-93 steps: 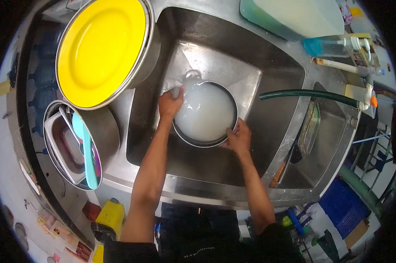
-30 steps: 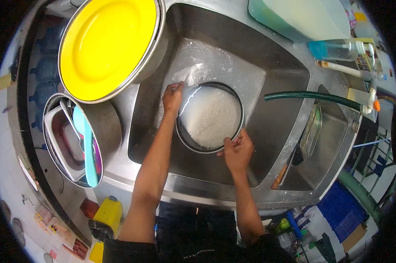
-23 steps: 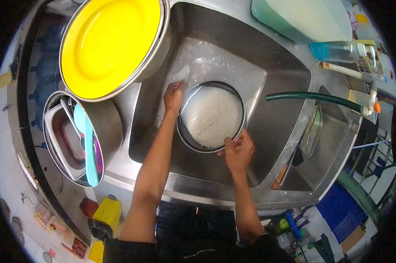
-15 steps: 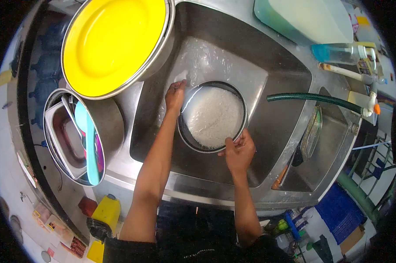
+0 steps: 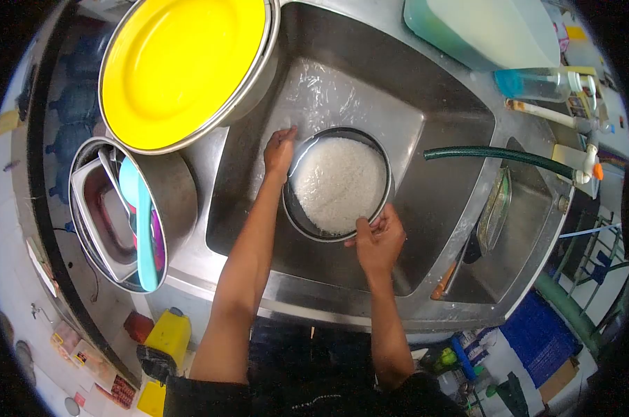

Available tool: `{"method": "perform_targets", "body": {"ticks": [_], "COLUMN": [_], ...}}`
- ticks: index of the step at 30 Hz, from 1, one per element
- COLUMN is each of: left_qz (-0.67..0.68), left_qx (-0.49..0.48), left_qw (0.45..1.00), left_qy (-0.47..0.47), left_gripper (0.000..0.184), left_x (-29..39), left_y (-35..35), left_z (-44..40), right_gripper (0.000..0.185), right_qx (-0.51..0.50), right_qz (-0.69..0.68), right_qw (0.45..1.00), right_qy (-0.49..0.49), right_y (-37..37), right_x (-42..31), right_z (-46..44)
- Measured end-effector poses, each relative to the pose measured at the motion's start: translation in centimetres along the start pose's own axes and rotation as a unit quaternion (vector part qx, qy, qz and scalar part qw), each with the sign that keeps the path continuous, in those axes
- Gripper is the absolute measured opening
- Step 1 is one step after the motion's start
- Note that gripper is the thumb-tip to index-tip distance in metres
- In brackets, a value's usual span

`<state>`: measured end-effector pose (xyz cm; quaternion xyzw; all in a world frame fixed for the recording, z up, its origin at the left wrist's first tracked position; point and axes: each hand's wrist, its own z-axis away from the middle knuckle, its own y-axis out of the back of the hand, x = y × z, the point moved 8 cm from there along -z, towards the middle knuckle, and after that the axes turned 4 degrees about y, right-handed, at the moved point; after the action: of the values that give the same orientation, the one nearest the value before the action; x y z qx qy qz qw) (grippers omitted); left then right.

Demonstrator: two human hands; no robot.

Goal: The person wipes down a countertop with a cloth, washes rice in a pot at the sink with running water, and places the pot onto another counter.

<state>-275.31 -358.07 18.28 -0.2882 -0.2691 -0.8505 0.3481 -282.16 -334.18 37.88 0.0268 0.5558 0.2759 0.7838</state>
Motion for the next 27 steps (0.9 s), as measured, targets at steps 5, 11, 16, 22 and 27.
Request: {"method": "perform_targets", "body": {"ticks": [5,11,16,22,27], "left_qz": [0.01,0.031,-0.034,-0.083,-0.065], "left_qx": [-0.011,0.022,0.097,0.129,0.091], "left_qw": [0.999,0.999,0.99,0.968,0.956], "left_qy": [0.033,0.018,-0.098,-0.198,-0.271], "left_gripper": [0.045,0.043,0.041,0.035,0.024], "left_x": [-0.3,0.2,5.0,5.8,5.1], "left_y": [-0.1,0.3,0.9,0.0,-0.6], "left_z": [0.0,0.2,3.5,4.4,3.2], "right_gripper": [0.016,0.01,0.014,0.024,0.016], "right_qx": [-0.008,-0.011,-0.005,-0.033,-0.104], "right_qz": [0.0,-0.024,0.006,0.058,0.207], "right_qw": [1.0,1.0,1.0,0.996,0.972], "right_qy": [0.002,0.003,-0.014,-0.055,-0.043], "right_y": [-0.1,0.4,2.4,2.2,2.9], "right_x": [-0.3,1.3,7.1,12.5,13.7], "right_z": [0.2,-0.4,-3.4,-8.3,-8.9]}}
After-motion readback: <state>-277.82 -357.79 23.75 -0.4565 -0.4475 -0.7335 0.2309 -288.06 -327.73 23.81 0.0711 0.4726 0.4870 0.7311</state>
